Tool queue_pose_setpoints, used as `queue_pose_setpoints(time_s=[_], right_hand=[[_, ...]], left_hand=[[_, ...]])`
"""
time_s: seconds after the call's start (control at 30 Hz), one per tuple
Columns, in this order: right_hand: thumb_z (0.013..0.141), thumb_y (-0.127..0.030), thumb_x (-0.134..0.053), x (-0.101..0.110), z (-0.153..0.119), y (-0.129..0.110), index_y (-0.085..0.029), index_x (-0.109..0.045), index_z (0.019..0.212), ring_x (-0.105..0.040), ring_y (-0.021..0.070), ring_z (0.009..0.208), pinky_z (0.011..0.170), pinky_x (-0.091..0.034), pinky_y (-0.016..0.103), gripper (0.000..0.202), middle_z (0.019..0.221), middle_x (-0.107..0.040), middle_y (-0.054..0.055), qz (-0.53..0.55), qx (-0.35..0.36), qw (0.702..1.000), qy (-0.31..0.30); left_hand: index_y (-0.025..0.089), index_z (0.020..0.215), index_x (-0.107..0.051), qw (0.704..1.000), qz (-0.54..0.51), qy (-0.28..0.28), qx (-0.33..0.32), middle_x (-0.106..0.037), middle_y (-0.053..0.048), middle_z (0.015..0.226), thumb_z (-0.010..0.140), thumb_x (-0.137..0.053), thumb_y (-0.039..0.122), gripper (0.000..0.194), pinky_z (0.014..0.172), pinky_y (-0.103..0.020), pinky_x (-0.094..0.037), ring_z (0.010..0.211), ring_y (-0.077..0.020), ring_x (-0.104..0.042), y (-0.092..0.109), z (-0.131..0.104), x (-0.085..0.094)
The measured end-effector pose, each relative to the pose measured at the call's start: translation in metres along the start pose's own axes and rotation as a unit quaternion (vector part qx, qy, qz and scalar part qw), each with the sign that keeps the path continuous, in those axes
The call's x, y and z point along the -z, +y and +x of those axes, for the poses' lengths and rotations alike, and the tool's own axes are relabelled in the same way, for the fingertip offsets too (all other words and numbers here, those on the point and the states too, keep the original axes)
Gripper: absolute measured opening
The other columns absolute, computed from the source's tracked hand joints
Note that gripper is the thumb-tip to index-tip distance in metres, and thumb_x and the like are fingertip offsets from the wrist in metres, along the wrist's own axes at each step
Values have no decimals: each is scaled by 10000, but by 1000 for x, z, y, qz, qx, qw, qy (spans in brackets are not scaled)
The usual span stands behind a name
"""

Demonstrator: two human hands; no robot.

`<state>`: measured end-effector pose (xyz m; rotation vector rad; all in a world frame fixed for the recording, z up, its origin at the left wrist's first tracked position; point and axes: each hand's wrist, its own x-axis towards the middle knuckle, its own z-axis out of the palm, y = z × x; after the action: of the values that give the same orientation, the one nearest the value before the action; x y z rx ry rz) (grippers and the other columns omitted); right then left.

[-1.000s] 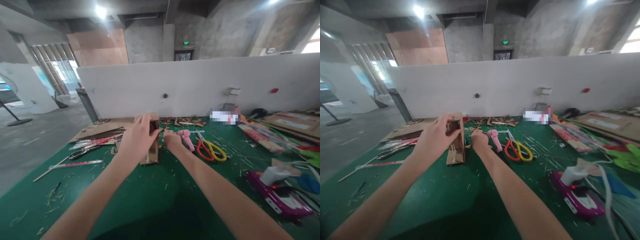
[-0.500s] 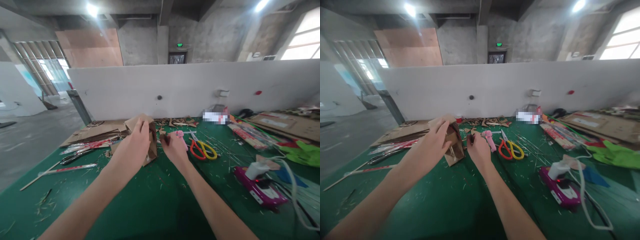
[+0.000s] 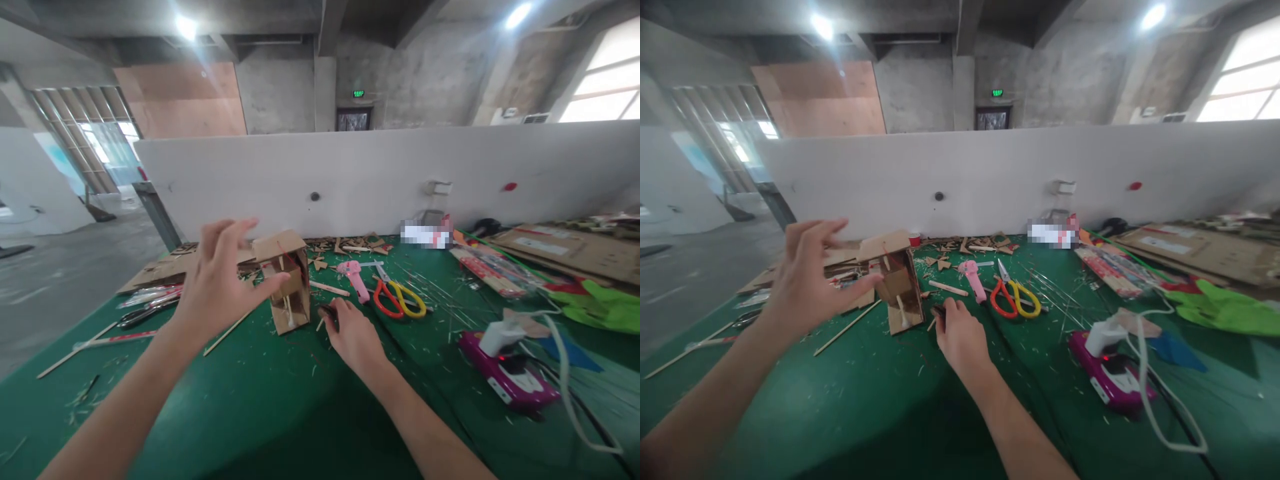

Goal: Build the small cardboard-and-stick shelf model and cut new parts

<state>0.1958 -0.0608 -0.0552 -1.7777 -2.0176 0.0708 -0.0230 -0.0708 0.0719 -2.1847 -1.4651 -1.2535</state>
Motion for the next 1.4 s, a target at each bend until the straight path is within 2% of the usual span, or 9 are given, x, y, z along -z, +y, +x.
queue_pose_setpoints(time_s=[0.1, 0.17, 0.27, 0.4, 0.5, 0.83, 1.07, 1.23, 1.4], right_hand=[[914, -277, -429, 4, 2, -3, -211, -520, 1111, -656, 206, 784, 552, -371, 271, 227, 1065, -614, 72, -26, 15, 999, -33], [902, -272, -441, 13, 1, -1, -187, -496, 1192, -660, 221, 817, 560, -394, 281, 307, 1122, -599, 104, -41, 14, 998, -43], [880, -235, -440, 37, 0, 12, -154, -485, 1242, -666, 241, 795, 548, -410, 296, 373, 1154, -599, 147, -94, -13, 994, -58], [900, -267, -448, 62, 8, 44, -178, -613, 1061, -665, 262, 881, 671, -453, 325, 247, 1028, -667, 127, -136, -18, 981, -135], [882, -277, -490, 63, 17, 60, -170, -651, 997, -666, 271, 899, 699, -473, 343, 225, 1039, -673, 144, -165, -42, 971, -169], [841, -82, -398, 57, 41, 68, -108, -688, 1057, -624, 327, 983, 746, -480, 441, 364, 1060, -641, 222, -240, -100, 960, -105], [874, -177, -439, 33, 60, 95, -150, -712, 979, -496, 302, 1084, 750, -456, 358, 293, 1172, -564, 173, -259, -47, 963, -59], [905, -142, -377, 23, 57, 102, -115, -674, 1025, -462, 290, 1073, 789, -411, 369, 322, 1169, -544, 180, -281, -29, 959, 4], [956, -173, -291, 21, 47, 103, -106, -639, 1062, -468, 288, 1031, 730, -381, 360, 369, 1146, -537, 189, -296, -42, 952, 64]], left_hand=[[276, 1467, -153, 979, -127, -157, 37, -191, -196, 1531, 658, -748, 504, 1030, 1015, -567, -410, 1339, -402, -360, -38, 16, -16], [251, 1474, -112, 936, -245, -233, 93, -351, -219, 1465, 747, -681, 471, 950, 974, -523, -463, 1276, -349, -473, -54, 23, -27], [239, 1439, -236, 911, -313, -245, 112, -492, -176, 1379, 779, -659, 438, 809, 974, -457, -484, 1216, -292, -546, -63, 24, -36], [306, 1485, -142, 894, -342, -277, 78, -371, -175, 1478, 701, -744, 389, 992, 944, -458, -510, 1295, -332, -466, -58, 15, -38], [303, 1498, 40, 907, -336, -236, 96, -369, -206, 1465, 694, -750, 361, 1128, 915, -471, -522, 1262, -329, -500, -50, 9, -41], [302, 1463, -32, 947, -289, -47, 132, -477, -196, 1352, 768, -662, 430, 947, 785, -443, -569, 1074, -309, -631, -45, 26, -46], [180, 1463, -73, 965, -212, 50, 149, -504, -202, 1316, 672, -754, 474, 1085, 1040, -499, -397, 1252, -335, -488, -49, 54, -85], [79, 1455, -98, 957, -217, 74, 178, -512, -231, 1304, 662, -762, 472, 1106, 1070, -433, -373, 1246, -325, -489, -38, 75, -108], [134, 1453, -117, 960, -208, 89, 162, -419, -222, 1398, 667, -747, 523, 1080, 1105, -453, -324, 1315, -342, -406, -40, 83, -133]])
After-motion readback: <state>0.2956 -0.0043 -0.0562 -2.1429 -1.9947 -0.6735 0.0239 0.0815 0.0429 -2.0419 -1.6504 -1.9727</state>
